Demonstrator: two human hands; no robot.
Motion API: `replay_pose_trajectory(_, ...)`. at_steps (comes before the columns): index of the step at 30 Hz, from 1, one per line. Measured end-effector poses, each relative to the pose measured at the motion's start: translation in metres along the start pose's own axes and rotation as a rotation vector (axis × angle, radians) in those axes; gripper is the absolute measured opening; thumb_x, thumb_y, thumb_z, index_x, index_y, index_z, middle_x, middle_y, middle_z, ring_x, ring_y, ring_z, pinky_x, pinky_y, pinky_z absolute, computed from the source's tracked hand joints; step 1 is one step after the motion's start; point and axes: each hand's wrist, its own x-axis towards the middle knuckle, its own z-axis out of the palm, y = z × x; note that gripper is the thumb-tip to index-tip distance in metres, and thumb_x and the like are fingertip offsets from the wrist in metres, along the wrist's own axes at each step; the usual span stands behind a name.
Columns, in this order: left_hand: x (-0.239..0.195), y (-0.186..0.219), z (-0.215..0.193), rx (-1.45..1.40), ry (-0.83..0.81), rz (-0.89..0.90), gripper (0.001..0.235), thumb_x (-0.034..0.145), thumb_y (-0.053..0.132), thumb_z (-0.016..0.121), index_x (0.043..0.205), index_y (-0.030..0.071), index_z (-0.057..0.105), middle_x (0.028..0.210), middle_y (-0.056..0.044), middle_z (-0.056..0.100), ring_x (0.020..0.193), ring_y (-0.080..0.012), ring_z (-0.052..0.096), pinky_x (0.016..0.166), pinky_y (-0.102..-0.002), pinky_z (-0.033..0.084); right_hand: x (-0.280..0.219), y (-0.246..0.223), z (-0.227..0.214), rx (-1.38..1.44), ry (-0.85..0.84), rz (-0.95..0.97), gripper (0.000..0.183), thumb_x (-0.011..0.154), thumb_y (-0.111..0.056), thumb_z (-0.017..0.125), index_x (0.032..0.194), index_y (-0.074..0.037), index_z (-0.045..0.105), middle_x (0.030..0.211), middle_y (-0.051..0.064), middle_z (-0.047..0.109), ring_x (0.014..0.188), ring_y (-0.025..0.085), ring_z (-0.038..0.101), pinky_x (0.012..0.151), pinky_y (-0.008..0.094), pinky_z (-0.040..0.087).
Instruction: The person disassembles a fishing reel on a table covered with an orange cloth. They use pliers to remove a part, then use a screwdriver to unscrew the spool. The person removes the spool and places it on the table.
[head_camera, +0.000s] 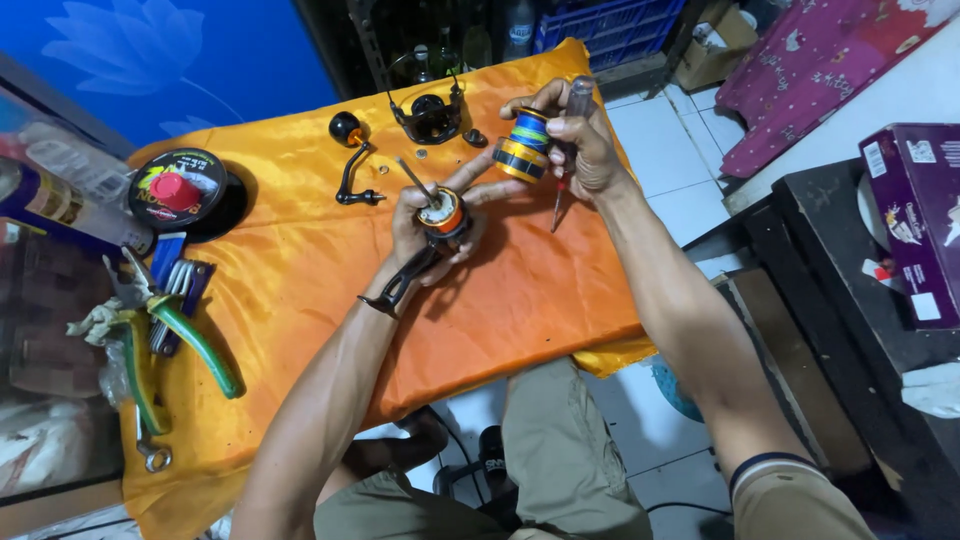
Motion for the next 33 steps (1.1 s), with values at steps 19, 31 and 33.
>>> replay_pose_trajectory(19, 0.0, -0.008, 0.012, 1.112, 0.169, 0.381, 0.085, 0.095, 0.058, 0.054, 0.159, 0.005, 0.038, 0.167, -0.016, 0.034, 0.153, -0.0379, 0.042, 0.131, -0.055, 0.028, 0.005, 0.012, 0.014, -0.099, 0.195, 0.196, 0.038, 0.085, -0.054, 0.076, 0.099, -0.026, 0.055, 0.126, 0.021, 0.074, 0.048, -0.002, 0.048, 0.039, 0.011, 0.042)
replay_pose_trajectory(31, -0.001, -0.005, 0.03, 1.215, 0.114, 0.358, 0.083, 0.098, 0.058, 0.055, 0.158, 0.004, 0.039, 0.167, -0.017, 0.034, 0.161, -0.0318, 0.028, 0.135, -0.053, 0.019, 0.004, 0.006, 0.014, -0.065, 0.005, 0.036, 0.021, 0.094, -0.031, 0.072, 0.102, -0.018, 0.057, 0.137, 0.027, 0.063, 0.138, 0.033, 0.058, 0.111, 0.04, 0.052)
replay_pose_trajectory(33, -0.001, -0.006, 0.031, 1.216, 0.128, 0.355, 0.085, 0.097, 0.061, 0.056, 0.156, 0.002, 0.041, 0.164, -0.02, 0.037, 0.158, -0.0331, 0.034, 0.134, -0.052, 0.023, 0.004, 0.005, 0.013, -0.076, -0.002, 0.019, 0.022, 0.094, -0.029, 0.073, 0.104, -0.018, 0.057, 0.134, 0.025, 0.065, 0.136, 0.033, 0.061, 0.112, 0.042, 0.053)
